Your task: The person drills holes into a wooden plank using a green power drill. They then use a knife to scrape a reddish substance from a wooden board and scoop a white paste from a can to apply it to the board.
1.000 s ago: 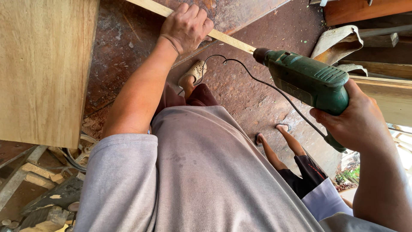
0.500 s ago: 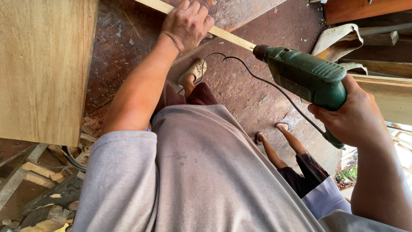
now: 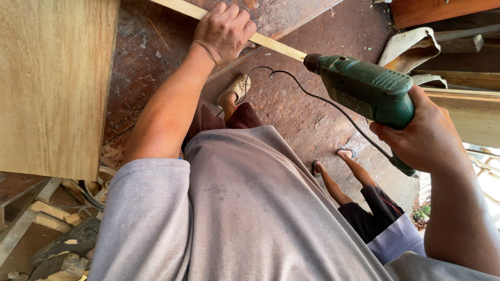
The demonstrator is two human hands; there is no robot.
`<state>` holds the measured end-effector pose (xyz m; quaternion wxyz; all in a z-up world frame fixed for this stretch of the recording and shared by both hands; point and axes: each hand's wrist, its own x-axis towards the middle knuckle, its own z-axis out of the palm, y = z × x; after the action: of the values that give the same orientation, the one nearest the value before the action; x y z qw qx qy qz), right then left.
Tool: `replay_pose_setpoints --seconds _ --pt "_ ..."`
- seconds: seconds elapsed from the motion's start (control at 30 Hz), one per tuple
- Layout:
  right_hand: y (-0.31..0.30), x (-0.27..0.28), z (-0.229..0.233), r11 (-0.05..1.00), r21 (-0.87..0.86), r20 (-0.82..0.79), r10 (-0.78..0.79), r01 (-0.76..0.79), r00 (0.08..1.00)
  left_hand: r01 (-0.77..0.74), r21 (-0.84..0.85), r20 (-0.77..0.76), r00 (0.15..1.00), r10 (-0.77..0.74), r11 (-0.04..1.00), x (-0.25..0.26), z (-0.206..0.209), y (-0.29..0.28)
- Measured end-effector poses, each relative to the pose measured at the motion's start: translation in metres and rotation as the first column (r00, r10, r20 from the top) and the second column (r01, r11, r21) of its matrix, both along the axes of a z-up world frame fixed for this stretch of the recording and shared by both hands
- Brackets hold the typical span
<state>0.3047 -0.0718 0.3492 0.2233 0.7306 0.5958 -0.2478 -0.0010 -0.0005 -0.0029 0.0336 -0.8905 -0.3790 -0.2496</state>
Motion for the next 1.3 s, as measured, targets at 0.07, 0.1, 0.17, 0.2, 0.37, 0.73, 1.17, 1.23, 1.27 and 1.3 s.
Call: replay_pose_setpoints --seconds 0.07,0.1,0.17,0.2,0.37,0.73,1.17,1.23,1.27,1.3 --pt "0.001 -0.001 -0.001 1.000 -0.017 0.013 -0.007 0.008 1.000 -0.001 0.012 -0.004 1.000 0.002 1.000 0.000 -0.001 0.000" --pt "0.002 -0.002 -0.002 1.000 -0.026 0.019 -0.011 0.012 1.000 -0.006 0.018 -0.005 1.000 0.006 1.000 0.000 -0.002 0.000" --pt "0.003 -0.002 -0.001 1.000 -0.020 0.004 -0.006 0.006 1.000 -0.004 0.014 0.002 1.000 0.004 1.000 0.001 -0.002 0.000" --pt "0.004 -0.002 -0.001 1.000 -0.015 -0.006 0.000 0.000 1.000 -0.002 0.004 0.007 1.000 0.002 1.000 0.001 -0.002 -0.001" --pt "0.005 -0.006 0.000 1.000 -0.011 -0.028 -0.017 0.017 0.999 -0.005 0.032 -0.009 1.000 0.005 0.999 0.000 -0.001 0.001" --pt "0.004 -0.003 -0.010 0.999 0.008 -0.065 -0.031 0.032 0.997 0.001 0.026 0.003 1.000 -0.001 1.000 0.001 -0.003 0.000" --pt "-0.008 0.007 0.008 1.000 -0.012 -0.038 -0.026 0.025 0.999 -0.004 0.008 -0.073 0.997 0.005 1.000 0.003 0.009 0.000" --pt "-0.004 0.007 0.012 1.000 -0.006 -0.017 -0.022 0.022 1.000 -0.021 0.033 -0.102 0.994 0.024 0.999 0.002 0.006 0.005" --pt "-0.003 0.009 0.016 1.000 -0.003 -0.019 -0.017 0.017 1.000 -0.019 0.029 -0.085 0.996 0.021 0.999 0.002 0.006 0.005" --pt "-0.003 0.011 0.021 1.000 0.000 -0.021 -0.011 0.011 1.000 -0.017 0.024 -0.068 0.997 0.018 1.000 0.002 0.005 0.004"
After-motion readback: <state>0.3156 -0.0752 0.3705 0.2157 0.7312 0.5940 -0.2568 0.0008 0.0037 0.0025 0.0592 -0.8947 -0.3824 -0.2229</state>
